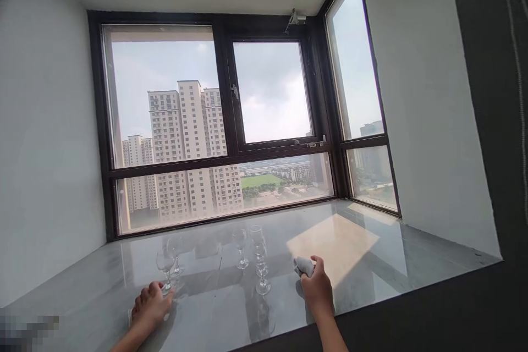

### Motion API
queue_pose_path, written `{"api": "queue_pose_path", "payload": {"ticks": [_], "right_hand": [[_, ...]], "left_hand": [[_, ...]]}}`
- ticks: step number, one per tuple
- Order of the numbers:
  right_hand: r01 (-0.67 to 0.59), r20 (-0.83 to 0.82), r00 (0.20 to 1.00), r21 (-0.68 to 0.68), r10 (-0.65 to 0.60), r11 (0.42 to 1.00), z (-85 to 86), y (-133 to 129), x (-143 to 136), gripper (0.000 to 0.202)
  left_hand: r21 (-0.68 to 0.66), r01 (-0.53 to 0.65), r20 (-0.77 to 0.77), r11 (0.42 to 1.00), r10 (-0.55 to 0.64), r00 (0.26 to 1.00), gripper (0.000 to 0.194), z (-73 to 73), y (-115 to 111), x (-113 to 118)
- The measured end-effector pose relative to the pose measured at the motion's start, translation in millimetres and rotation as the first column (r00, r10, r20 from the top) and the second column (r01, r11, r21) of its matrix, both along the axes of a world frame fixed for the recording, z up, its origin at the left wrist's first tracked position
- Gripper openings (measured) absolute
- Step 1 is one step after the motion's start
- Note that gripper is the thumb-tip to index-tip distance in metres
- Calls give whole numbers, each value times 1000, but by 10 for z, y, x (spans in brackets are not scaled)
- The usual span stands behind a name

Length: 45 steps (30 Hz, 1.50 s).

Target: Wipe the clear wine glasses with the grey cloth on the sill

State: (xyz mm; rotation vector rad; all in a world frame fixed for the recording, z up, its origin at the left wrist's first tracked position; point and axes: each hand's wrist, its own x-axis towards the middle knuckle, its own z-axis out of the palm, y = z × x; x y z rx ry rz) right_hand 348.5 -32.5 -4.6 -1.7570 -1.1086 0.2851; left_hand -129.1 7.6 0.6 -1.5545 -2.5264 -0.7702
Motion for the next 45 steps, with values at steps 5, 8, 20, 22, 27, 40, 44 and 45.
{"api": "queue_pose_path", "payload": {"ticks": [5, 8, 20, 22, 27, 40, 44, 45], "right_hand": [[12, -16, 1000, 19, -12, 1000, -13, 21, 2, 44], [21, -18, 1000, 24, -21, 999, -24, 20, 3, 45], [28, -9, 1000, 31, -28, 999, -19, -17, 17, 45], [15, -16, 1000, 21, -14, 1000, -15, -27, 23, 45], [-9, -29, 1000, 2, 9, 1000, -11, -40, 29, 47], [2, 8, 1000, -18, -1, 1000, -7, -50, 36, 47], [14, 14, 1000, -20, -14, 1000, -10, -50, 35, 47], [17, 15, 1000, -21, -16, 1000, -8, -51, 34, 47]], "left_hand": [[-85, 537, -78, 839, -543, 836, 29, 12, -274, 712], [-165, 719, -66, 675, -735, 675, 39, 105, -241, 1332], [-279, 733, -18, 620, -767, 642, 52, 232, 231, 1914], [-281, 747, -14, 603, -781, 625, 52, 216, 52, 1744], [-252, 756, 28, 604, -776, 630, 52, 179, -458, 1120], [-243, 537, -61, 808, -565, 823, 42, 207, -734, -273], [-200, 546, -57, 814, -566, 822, 34, 204, -642, -374], [-190, 554, -63, 811, -573, 817, 32, 202, -625, -384]]}}
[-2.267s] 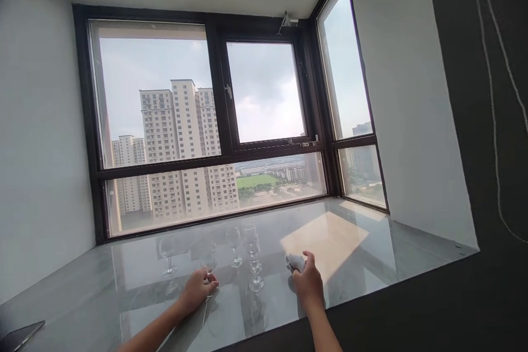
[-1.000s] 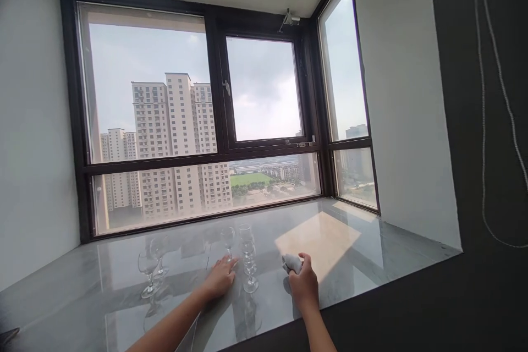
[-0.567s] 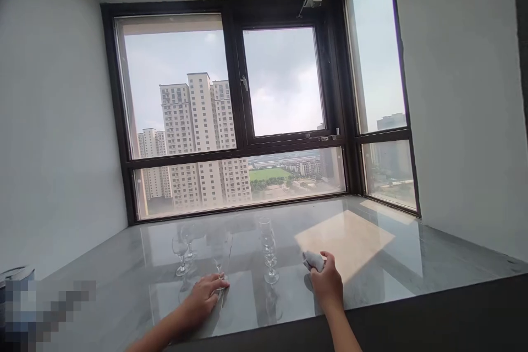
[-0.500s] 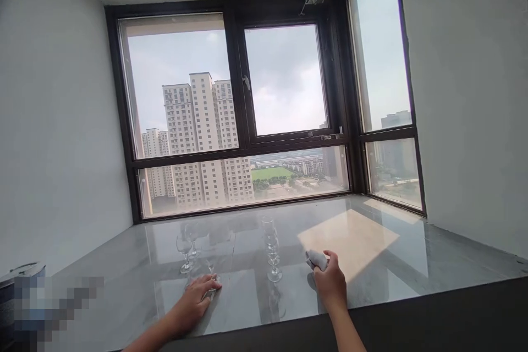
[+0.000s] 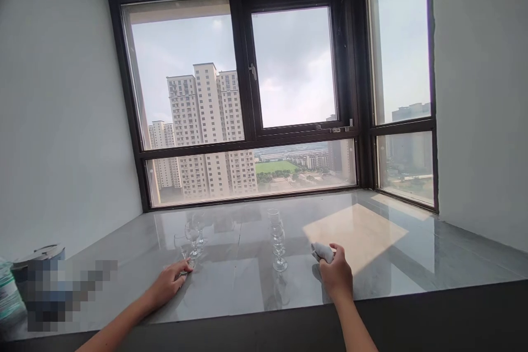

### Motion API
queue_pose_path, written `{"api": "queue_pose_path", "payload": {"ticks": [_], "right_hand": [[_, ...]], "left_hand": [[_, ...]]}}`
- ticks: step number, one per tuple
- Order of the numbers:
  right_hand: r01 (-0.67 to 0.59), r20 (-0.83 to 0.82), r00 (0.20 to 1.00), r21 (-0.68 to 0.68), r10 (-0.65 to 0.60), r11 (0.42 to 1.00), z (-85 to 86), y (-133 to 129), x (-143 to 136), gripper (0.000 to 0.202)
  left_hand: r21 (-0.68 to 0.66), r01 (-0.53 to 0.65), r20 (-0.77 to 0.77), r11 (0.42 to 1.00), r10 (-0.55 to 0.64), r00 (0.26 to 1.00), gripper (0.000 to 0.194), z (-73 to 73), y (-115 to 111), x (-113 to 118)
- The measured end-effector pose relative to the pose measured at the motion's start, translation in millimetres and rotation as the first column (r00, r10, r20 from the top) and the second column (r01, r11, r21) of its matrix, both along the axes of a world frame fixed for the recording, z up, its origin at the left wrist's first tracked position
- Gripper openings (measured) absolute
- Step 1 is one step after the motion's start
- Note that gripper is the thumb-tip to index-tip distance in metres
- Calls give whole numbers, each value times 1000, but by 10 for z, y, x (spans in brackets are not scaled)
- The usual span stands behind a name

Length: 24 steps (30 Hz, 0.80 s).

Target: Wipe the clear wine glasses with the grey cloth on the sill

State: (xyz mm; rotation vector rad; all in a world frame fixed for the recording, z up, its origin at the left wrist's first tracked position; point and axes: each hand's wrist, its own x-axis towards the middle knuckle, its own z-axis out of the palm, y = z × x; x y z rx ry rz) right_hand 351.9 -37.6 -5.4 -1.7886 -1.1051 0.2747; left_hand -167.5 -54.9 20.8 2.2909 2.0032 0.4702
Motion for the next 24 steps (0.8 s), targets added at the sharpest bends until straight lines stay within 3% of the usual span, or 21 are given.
{"api": "queue_pose_path", "payload": {"ticks": [10, 16, 24], "right_hand": [[-13, -10, 1000, 3, 13, 1000, 21, -21, -8, 50], [-22, -17, 1000, 2, 22, 1000, 26, -37, -7, 49], [-9, -14, 1000, 29, 10, 1000, 6, 3, -9, 48]], "left_hand": [[-4, 51, 9, 999, -51, 999, 26, 100, -29, 30], [19, 66, -17, 998, -66, 998, 28, 62, -8, -2], [-40, -42, -65, 998, 39, 997, 46, -18, -57, 6]]}}
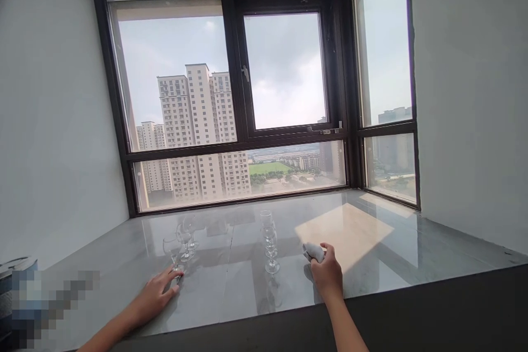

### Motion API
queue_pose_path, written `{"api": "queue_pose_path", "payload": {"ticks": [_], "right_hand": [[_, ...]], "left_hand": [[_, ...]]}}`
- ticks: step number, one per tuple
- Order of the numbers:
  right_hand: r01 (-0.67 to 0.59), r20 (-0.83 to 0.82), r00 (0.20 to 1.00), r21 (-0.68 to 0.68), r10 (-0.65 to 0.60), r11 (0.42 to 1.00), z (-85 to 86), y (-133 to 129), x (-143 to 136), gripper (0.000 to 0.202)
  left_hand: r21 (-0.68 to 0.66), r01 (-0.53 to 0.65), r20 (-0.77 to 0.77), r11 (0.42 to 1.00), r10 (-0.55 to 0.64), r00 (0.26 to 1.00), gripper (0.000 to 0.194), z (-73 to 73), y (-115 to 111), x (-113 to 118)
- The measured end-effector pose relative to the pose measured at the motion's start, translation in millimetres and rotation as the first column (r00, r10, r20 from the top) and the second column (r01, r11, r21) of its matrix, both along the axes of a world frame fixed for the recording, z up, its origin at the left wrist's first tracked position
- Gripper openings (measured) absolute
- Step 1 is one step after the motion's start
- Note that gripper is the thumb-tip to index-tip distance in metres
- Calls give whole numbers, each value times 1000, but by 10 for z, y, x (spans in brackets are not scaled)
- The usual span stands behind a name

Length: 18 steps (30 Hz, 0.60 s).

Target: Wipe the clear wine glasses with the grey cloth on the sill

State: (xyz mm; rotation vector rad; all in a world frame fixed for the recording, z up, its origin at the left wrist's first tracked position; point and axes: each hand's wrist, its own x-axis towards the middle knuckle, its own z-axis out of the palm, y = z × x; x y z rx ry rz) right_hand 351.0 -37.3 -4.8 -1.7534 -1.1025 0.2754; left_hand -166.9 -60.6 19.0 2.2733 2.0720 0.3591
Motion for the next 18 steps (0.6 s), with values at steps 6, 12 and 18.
{"api": "queue_pose_path", "payload": {"ticks": [6, 12, 18], "right_hand": [[7, -19, 1000, 16, -7, 1000, -10, 15, -4, 46], [-3, -34, 999, 22, 4, 1000, 6, 5, -24, 44], [-16, -53, 998, 49, 19, 999, 8, -5, -24, 41]], "left_hand": [[78, -188, -72, 979, 193, 978, 54, -52, -193, 261], [34, 212, 106, 977, -214, 971, 48, 1, -339, 1137], [-136, 406, 136, 904, -389, 911, 67, 39, -63, 2293]]}}
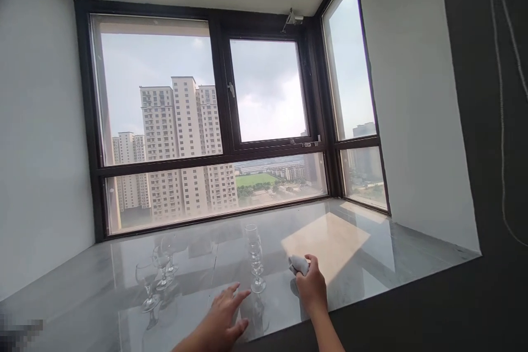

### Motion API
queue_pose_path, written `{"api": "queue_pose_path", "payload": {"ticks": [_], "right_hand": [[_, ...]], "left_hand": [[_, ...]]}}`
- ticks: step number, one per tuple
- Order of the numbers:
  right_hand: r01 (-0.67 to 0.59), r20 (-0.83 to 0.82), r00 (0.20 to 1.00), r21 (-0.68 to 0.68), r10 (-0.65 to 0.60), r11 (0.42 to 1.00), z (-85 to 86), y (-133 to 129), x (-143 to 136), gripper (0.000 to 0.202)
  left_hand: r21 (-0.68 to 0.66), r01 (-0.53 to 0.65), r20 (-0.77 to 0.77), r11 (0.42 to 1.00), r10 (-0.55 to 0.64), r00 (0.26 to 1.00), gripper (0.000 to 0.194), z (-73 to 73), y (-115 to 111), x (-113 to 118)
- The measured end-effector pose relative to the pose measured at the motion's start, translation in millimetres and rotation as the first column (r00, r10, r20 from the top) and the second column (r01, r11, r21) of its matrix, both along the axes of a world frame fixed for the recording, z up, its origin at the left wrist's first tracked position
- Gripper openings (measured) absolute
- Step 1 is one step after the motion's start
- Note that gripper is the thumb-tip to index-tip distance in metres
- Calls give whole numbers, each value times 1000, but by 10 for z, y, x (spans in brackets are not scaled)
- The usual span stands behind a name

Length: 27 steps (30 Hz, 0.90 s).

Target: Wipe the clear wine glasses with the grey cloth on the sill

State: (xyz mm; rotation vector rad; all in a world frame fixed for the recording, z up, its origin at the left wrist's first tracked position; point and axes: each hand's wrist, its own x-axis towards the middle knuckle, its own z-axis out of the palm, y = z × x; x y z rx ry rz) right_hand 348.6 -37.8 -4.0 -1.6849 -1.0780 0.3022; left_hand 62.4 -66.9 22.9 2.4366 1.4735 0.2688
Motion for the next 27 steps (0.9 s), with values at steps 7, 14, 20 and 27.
{"api": "queue_pose_path", "payload": {"ticks": [7, 14, 20, 27], "right_hand": [[17, -8, 1000, 30, -17, 999, -18, 47, 11, 42], [-10, -23, 1000, 38, 11, 999, -32, 52, 24, 42], [-23, -25, 999, 0, 23, 1000, -14, 44, 31, 44], [-33, -15, 999, -15, 33, 999, -3, 4, 39, 44]], "left_hand": [[63, 19, -41, 998, -16, 999, 63, -60, 238, 465], [106, -50, -98, 993, 61, 993, 59, -37, 258, -148], [119, -279, -124, 953, 293, 948, 60, 24, 616, -862], [117, -341, -115, 933, 354, 928, 60, 14, 1069, -1243]]}}
